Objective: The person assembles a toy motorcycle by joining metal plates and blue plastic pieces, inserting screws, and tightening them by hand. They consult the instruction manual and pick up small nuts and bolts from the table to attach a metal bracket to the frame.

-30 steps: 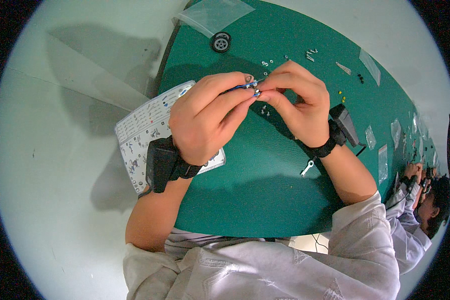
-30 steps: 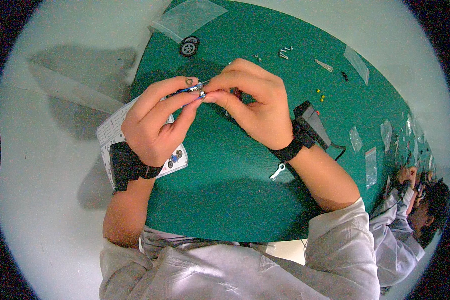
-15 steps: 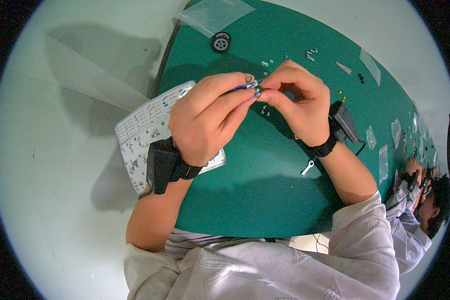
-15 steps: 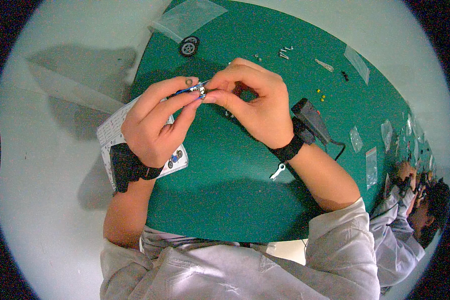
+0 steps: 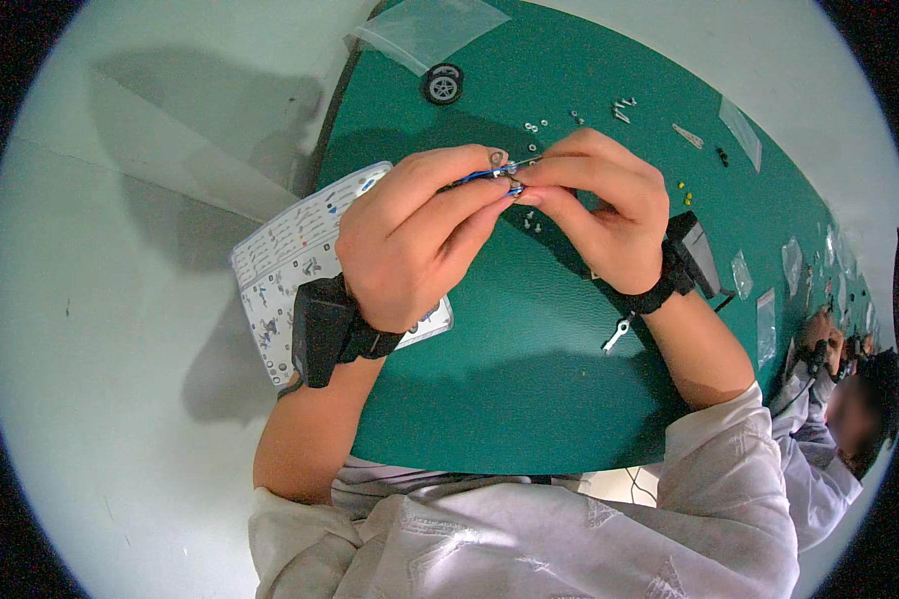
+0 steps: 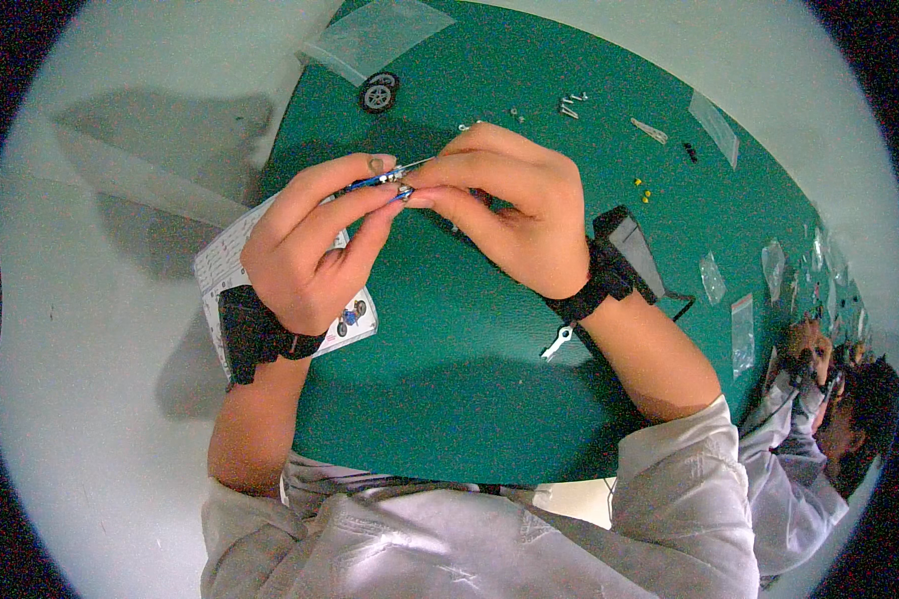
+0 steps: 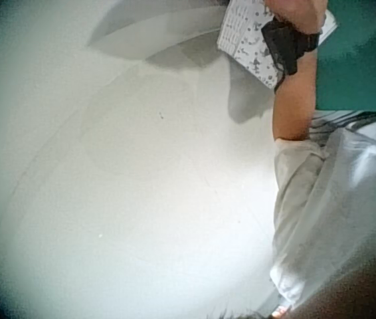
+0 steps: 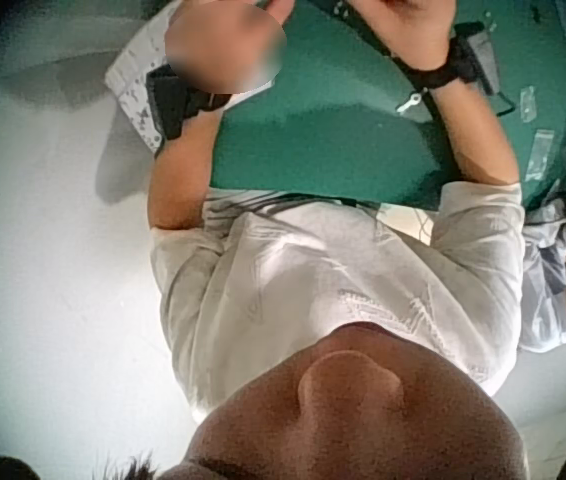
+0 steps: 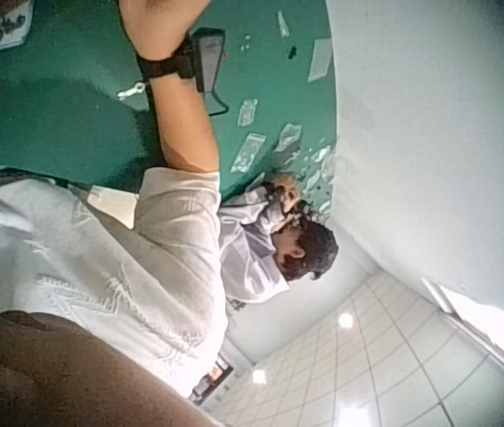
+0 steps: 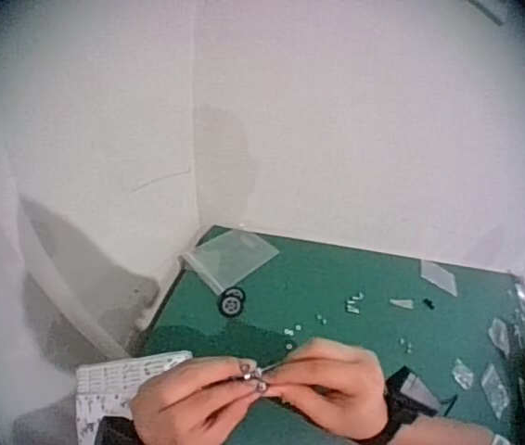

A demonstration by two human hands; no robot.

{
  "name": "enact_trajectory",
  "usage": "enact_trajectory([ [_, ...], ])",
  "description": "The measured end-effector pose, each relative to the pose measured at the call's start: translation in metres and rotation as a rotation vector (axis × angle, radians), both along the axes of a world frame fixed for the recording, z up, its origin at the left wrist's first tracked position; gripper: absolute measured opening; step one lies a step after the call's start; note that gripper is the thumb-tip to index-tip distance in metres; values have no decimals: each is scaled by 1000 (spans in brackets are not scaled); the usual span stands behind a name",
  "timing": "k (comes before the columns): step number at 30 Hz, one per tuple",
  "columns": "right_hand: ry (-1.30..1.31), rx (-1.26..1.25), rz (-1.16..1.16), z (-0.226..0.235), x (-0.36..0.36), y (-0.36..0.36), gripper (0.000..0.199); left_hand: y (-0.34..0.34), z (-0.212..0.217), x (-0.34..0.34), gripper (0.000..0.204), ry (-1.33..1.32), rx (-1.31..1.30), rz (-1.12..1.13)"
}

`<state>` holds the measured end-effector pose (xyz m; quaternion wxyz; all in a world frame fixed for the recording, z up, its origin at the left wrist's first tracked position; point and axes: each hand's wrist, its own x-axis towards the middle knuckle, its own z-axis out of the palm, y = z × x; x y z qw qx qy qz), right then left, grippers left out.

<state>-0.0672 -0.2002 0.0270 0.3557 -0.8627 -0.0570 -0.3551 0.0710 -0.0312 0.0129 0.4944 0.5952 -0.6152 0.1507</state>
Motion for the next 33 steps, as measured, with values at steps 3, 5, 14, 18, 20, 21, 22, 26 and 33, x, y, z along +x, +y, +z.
enact_trajectory([
  [3, -42, -53, 9, 0, 1, -2, 15, -1, -2, 1, 23, -5, -8, -7],
  [5, -73, -91, 18, 0, 1, -4, 15, -2, -2, 1, 23, -12, -6, -5],
  [14, 29, 144, -17, -5, 0, -1, 13, -4, -1, -2, 23, -23, -30, 6],
  [18, 20, 63, -4, -4, 1, 0, 14, -3, -1, -1, 22, -2, -29, 19],
  [20, 25, 24, -4, -2, 2, 0, 14, -2, -1, 1, 23, -15, -13, 18],
  [21, 15, 17, -1, -1, 2, 1, 13, -1, 0, 2, 23, -31, 1, 18],
  [22, 5, 11, 2, -1, 3, 1, 13, -1, -1, 2, 23, -30, 1, 19],
  [26, -18, 4, 9, -2, 2, 0, 13, -1, -2, 3, 23, -13, -2, -4],
  [33, -14, 51, 35, -3, 3, 0, 12, 1, -1, 3, 23, -38, 8, 5],
])
